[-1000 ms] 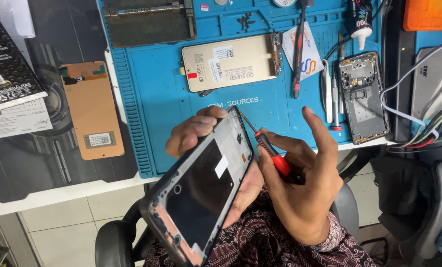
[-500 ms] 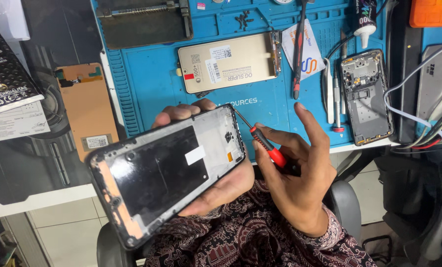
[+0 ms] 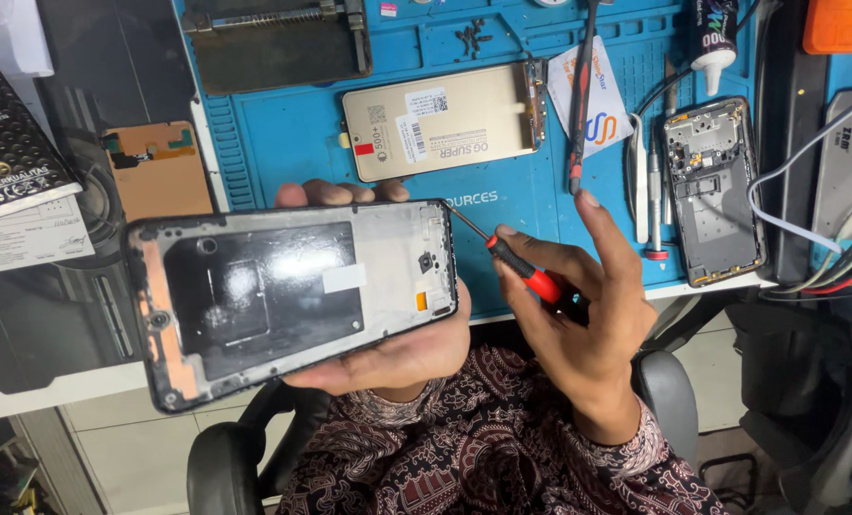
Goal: The person holds a disassembled phone frame and squeezes black adhesive from a tube along the frame edges, rotating the frame to reach all sides. They then set the tube down, pick up a screwdriver, and press and align the frame while holding it up.
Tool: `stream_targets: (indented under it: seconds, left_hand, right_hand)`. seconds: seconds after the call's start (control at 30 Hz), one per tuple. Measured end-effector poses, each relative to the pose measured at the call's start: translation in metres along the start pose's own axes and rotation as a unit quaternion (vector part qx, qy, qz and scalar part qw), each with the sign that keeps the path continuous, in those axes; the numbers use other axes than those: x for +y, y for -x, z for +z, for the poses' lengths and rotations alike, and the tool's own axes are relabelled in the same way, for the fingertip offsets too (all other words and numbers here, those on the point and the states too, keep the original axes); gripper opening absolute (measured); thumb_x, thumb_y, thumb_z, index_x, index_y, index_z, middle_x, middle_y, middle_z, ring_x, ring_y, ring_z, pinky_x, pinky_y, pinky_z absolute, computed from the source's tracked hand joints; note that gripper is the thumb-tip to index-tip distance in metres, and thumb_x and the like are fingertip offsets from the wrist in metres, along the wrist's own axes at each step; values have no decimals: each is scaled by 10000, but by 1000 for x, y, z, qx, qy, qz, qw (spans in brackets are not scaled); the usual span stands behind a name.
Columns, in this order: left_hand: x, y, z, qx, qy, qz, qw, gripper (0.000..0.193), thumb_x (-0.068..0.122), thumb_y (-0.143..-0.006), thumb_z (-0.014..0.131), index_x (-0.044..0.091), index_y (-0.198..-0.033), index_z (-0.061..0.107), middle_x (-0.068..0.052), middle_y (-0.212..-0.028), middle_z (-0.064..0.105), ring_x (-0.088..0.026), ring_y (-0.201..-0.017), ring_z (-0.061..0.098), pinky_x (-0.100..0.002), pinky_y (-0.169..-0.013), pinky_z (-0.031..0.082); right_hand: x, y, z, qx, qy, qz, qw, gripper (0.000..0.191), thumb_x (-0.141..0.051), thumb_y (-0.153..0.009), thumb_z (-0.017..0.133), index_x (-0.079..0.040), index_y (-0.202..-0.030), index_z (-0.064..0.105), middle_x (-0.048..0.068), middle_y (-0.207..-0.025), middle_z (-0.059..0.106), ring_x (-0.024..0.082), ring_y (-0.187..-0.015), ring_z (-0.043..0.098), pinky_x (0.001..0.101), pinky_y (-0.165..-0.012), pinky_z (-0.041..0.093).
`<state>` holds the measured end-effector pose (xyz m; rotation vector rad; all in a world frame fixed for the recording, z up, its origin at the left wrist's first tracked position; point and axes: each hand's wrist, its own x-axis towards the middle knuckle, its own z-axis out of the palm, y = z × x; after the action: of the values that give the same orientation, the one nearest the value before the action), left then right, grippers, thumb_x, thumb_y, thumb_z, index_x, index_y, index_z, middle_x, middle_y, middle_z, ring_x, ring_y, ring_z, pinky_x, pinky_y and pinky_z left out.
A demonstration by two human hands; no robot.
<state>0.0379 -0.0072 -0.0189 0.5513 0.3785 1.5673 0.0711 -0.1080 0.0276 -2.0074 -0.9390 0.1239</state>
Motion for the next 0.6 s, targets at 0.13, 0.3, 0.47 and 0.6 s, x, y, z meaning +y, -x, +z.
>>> stream_targets:
  seconds: [0.13,0.3,0.47,0.6]
  left_hand:
    - [5,-2,-5,-8,34,-55,998,1022,823,-998,232,-53,-1502,389,-142,-1231,512,-245,-1068,523,-421,-957,469]
    - [13,-4,-11,-26,57,-115,991,1037,848,-980,238,-11,-1552,341,-119,-1296,508,-234,-1153,526,-423,-1046,446]
    - [14,-4,-11,-34,71,-135,988,1031,826,-981,258,0,-1594,321,-121,-1352,517,-237,-1225,541,-429,-1086,455]
    - [14,-6,-12,-5,74,-145,987,1060,830,-965,283,-12,-1610,299,-139,-1334,516,-251,-1193,544,-446,-1077,466]
  right_hand:
    - [7,-2,0,-2,-1,-14,1000,790,64,-956,804,13,-1550,286,203,-1145,764,215,-1029,781,221,-830,602]
    - [15,-4,-2,-10,-13,-26,1000,809,71,-950,804,12,-1560,275,207,-1132,760,235,-1057,775,239,-870,599]
    - [22,1,0,-10,-113,30,993,834,90,-933,770,36,-1570,235,226,-1107,746,269,-1069,765,310,-913,628]
    - [30,4,-7,107,-322,86,937,896,-3,-960,825,24,-1638,240,185,-966,754,163,-779,721,225,-724,574]
